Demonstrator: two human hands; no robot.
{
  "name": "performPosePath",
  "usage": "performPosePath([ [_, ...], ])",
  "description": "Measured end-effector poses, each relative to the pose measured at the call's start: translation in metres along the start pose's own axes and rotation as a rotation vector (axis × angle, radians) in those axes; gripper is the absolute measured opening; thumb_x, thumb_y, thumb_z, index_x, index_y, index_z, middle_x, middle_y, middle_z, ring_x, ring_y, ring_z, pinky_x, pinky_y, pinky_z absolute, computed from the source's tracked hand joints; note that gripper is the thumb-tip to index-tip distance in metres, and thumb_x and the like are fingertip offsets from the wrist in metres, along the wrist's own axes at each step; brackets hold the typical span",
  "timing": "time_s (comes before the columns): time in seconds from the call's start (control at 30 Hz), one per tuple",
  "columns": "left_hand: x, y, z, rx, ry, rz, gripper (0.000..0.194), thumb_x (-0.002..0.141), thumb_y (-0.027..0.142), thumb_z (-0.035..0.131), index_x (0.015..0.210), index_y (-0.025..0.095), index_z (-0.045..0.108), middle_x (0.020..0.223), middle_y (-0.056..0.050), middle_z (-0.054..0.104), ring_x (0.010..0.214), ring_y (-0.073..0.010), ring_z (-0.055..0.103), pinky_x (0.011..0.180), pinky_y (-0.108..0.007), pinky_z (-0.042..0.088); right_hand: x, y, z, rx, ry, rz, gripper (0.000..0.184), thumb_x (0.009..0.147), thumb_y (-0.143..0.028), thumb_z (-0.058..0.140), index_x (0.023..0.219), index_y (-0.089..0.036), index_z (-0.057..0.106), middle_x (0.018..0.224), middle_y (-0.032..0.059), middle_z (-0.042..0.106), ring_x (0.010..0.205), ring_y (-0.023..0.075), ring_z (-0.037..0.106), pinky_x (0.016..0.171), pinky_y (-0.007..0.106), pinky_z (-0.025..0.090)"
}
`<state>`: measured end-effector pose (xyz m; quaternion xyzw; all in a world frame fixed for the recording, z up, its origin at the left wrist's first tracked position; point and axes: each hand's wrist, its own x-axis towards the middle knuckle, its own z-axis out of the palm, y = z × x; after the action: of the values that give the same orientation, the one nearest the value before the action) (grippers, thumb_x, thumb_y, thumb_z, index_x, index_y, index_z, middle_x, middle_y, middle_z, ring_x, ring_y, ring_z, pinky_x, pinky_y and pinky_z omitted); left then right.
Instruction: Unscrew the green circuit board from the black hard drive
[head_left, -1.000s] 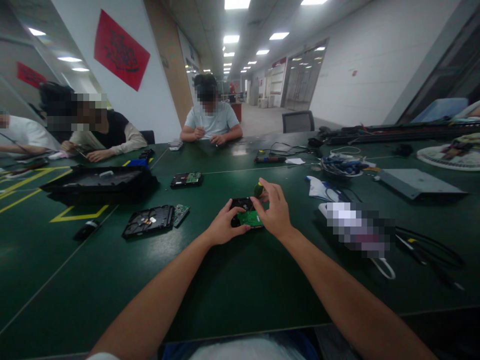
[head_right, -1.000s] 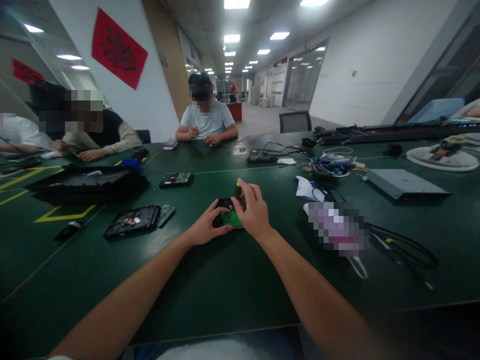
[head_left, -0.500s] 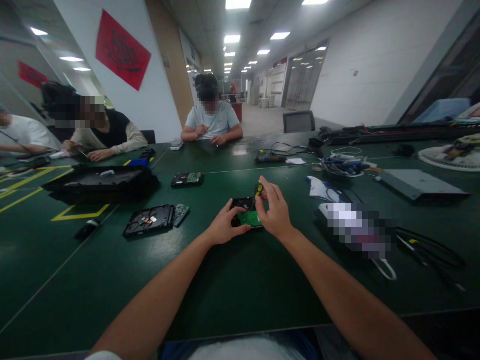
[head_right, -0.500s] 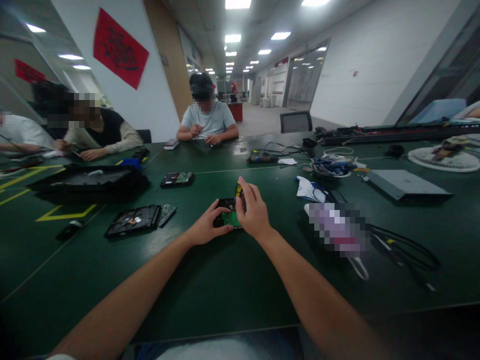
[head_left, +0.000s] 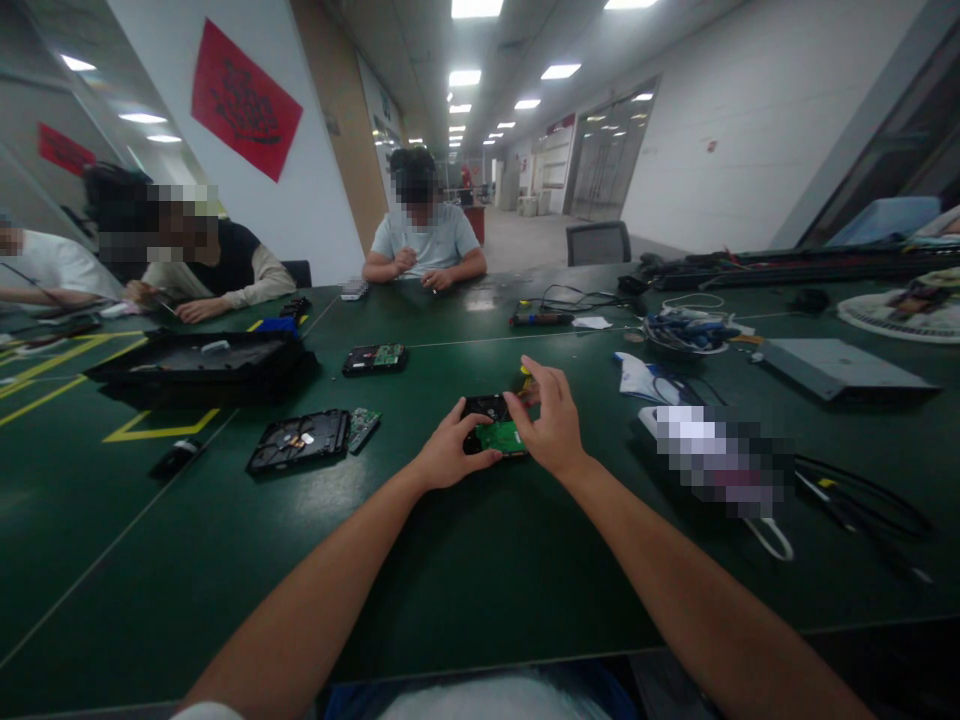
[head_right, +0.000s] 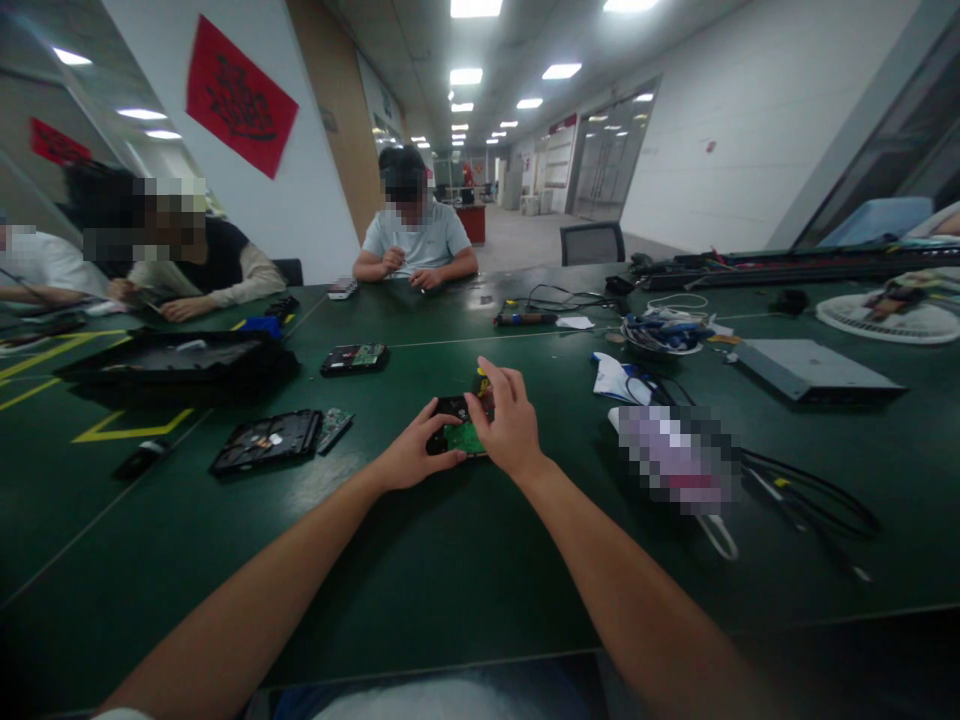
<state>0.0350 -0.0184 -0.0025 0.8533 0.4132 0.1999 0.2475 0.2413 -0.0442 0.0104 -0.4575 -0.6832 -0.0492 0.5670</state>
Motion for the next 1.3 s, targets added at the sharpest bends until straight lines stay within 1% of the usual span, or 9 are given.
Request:
performPosePath([
  [0.07, 0.0000, -0.0001, 0.0000, -0.003, 0.001, 0.005, 0.063, 0.084, 0.052, 0.074, 0.137, 0.022, 0.059, 0.166, -0.019, 0.034, 0.160, -0.0353, 0.014, 0.125, -0.053, 0.030, 0.0004, -0.0010, -0.0005, -0.013, -0.003, -0.002, 0.051, 0.099, -0.034, 0.058, 0.148, -0.027, 0.046, 0.121, 0.0114, 0.056, 0.088, 0.0207, 0.065, 0.075, 0.040, 0.064],
  [0.2, -0.0003, 0.0006, -0.0003, -0.026, 0.002, -0.005, 0.061, 0.083, 0.052, 0.075, 0.136, 0.024, 0.060, 0.167, -0.016, 0.031, 0.160, -0.0358, 0.014, 0.125, -0.054, 0.030, 0.0011, -0.0022, -0.0007, -0.013, -0.015, -0.039, 0.057, 0.100, -0.029, 0.051, 0.155, -0.027, 0.037, 0.127, 0.0135, 0.056, 0.104, 0.0248, 0.064, 0.087, 0.045, 0.063],
  [0.4, -0.0005, 0.0001, 0.0001, -0.026, 0.003, -0.002, 0.062, 0.084, 0.052, 0.075, 0.137, 0.024, 0.059, 0.167, -0.016, 0.032, 0.160, -0.0358, 0.014, 0.125, -0.055, 0.030, 0.0011, -0.0021, -0.0006, -0.017, -0.019, -0.014, 0.054, 0.099, -0.034, 0.057, 0.151, -0.030, 0.042, 0.116, 0.0096, 0.056, 0.087, 0.0202, 0.065, 0.078, 0.040, 0.064],
  [0.57, -0.0005, 0.0012, -0.0002, -0.023, 0.004, -0.006, 0.062, 0.083, 0.050, 0.076, 0.137, 0.023, 0.060, 0.167, -0.017, 0.032, 0.160, -0.0356, 0.015, 0.125, -0.054, 0.029, 0.0008, -0.0006, 0.0006, -0.004, -0.014, -0.047, 0.058, 0.100, -0.027, 0.050, 0.156, -0.028, 0.036, 0.126, 0.0128, 0.056, 0.102, 0.0240, 0.065, 0.089, 0.045, 0.063],
  [0.73, -0.0005, 0.0013, -0.0005, -0.012, 0.002, 0.005, 0.062, 0.084, 0.052, 0.075, 0.137, 0.022, 0.059, 0.164, -0.018, 0.036, 0.160, -0.0338, 0.014, 0.126, -0.053, 0.028, 0.0008, -0.0001, 0.0000, 0.003, -0.033, -0.024, 0.057, 0.098, -0.028, 0.057, 0.152, -0.028, 0.041, 0.120, 0.0110, 0.056, 0.087, 0.0204, 0.065, 0.078, 0.041, 0.064],
  [0.87, -0.0007, 0.0001, -0.0001, -0.010, 0.001, 0.000, 0.064, 0.084, 0.054, 0.074, 0.138, 0.023, 0.059, 0.167, -0.018, 0.031, 0.160, -0.0347, 0.015, 0.125, -0.053, 0.029, 0.0009, -0.0013, -0.0006, -0.014, -0.023, -0.050, 0.059, 0.098, -0.025, 0.053, 0.155, -0.029, 0.037, 0.125, 0.0122, 0.056, 0.097, 0.0230, 0.065, 0.085, 0.044, 0.064],
  [1.03, -0.0004, 0.0005, 0.0002, -0.020, 0.002, -0.003, 0.063, 0.083, 0.053, 0.075, 0.137, 0.024, 0.060, 0.167, -0.017, 0.032, 0.160, -0.0352, 0.015, 0.125, -0.054, 0.029, 0.0006, -0.0007, -0.0001, 0.002, -0.019, -0.019, 0.056, 0.098, -0.029, 0.058, 0.151, -0.030, 0.041, 0.121, 0.0108, 0.056, 0.086, 0.0201, 0.066, 0.075, 0.041, 0.065],
  [1.2, -0.0002, 0.0018, -0.0004, -0.026, 0.001, -0.007, 0.062, 0.083, 0.052, 0.075, 0.136, 0.024, 0.060, 0.167, -0.016, 0.032, 0.160, -0.0352, 0.015, 0.125, -0.056, 0.028, 0.0001, 0.0005, 0.0009, -0.002, -0.019, -0.052, 0.057, 0.099, -0.025, 0.051, 0.154, -0.028, 0.037, 0.127, 0.0127, 0.056, 0.099, 0.0230, 0.066, 0.086, 0.044, 0.064],
  [1.3, -0.0005, 0.0027, -0.0010, -0.021, -0.002, -0.010, 0.064, 0.083, 0.053, 0.075, 0.137, 0.023, 0.059, 0.167, -0.017, 0.031, 0.160, -0.0357, 0.014, 0.125, -0.055, 0.028, 0.0000, 0.0006, 0.0012, 0.011, -0.019, -0.028, 0.057, 0.099, -0.026, 0.053, 0.153, -0.028, 0.037, 0.127, 0.0126, 0.054, 0.093, 0.0211, 0.066, 0.081, 0.042, 0.065],
])
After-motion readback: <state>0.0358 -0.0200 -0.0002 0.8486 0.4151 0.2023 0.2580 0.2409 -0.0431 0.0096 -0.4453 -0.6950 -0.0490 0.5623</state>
